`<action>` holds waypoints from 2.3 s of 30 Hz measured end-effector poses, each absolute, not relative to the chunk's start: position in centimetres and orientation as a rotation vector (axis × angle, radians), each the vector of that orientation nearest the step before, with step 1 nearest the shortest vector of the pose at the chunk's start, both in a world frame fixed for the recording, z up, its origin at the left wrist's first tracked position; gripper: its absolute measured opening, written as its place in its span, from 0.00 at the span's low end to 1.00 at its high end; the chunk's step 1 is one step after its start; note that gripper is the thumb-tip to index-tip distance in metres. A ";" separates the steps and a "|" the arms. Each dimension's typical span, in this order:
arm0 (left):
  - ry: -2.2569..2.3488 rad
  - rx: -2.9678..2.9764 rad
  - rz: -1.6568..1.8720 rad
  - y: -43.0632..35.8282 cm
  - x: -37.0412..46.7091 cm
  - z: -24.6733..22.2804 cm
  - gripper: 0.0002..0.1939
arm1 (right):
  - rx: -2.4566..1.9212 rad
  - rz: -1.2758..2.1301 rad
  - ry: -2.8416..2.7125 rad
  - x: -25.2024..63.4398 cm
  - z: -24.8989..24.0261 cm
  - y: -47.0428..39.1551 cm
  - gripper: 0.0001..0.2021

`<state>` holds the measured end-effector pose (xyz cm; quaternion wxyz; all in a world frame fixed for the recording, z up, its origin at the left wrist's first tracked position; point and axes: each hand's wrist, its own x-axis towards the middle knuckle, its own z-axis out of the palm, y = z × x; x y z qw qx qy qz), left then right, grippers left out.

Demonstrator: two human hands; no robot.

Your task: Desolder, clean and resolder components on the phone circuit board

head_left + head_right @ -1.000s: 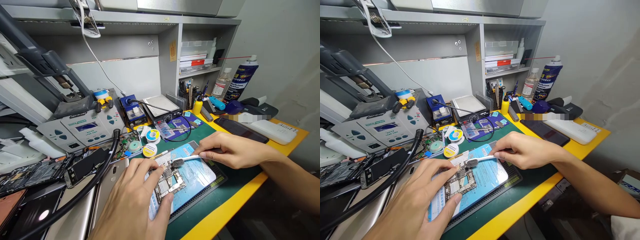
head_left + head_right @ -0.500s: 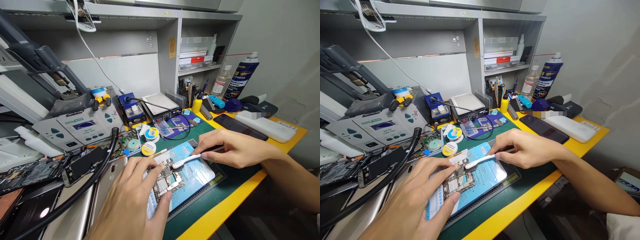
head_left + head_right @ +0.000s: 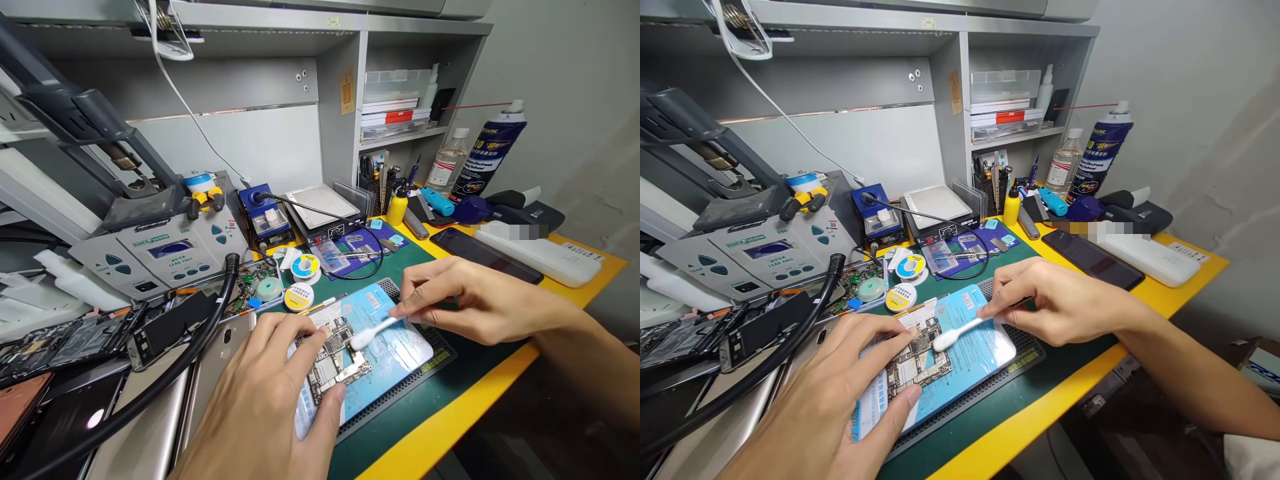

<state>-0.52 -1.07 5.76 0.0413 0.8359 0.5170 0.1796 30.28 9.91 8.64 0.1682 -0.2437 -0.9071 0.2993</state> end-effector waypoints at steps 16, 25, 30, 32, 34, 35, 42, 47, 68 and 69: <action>1.575 2.523 0.579 -1.3 -0.7 5.4 0.19 | -0.709 0.822 -2.579 30.4 8.6 9.9 0.14; 1.569 2.522 0.600 -1.3 -0.6 5.6 0.16 | -0.682 0.884 -2.611 30.4 8.7 10.0 0.14; 1.566 2.522 0.606 -1.3 -0.7 5.5 0.16 | -0.702 0.847 -2.610 30.4 8.8 10.0 0.14; 1.567 2.520 0.615 -1.3 -0.8 5.5 0.16 | -0.683 0.878 -2.626 30.4 8.8 10.0 0.14; 1.570 2.521 0.616 -1.2 -0.8 5.4 0.16 | -0.667 0.898 -2.638 30.4 8.8 9.9 0.14; 1.570 2.521 0.608 -1.2 -0.8 5.4 0.16 | -0.677 0.871 -2.631 30.5 8.8 9.9 0.14; 1.571 2.514 0.601 -1.2 -0.6 5.6 0.16 | -0.662 0.841 -2.636 30.5 8.6 9.9 0.14; 1.574 2.494 0.598 -1.2 -0.5 5.7 0.15 | -0.601 0.892 -2.639 30.4 8.7 9.6 0.14; 1.581 2.488 0.546 -1.1 -0.4 5.7 0.19 | -0.574 0.619 -2.612 29.8 7.9 9.0 0.16; 1.588 2.486 0.548 -1.0 -0.4 5.7 0.19 | -0.592 0.597 -2.605 29.8 7.9 9.0 0.16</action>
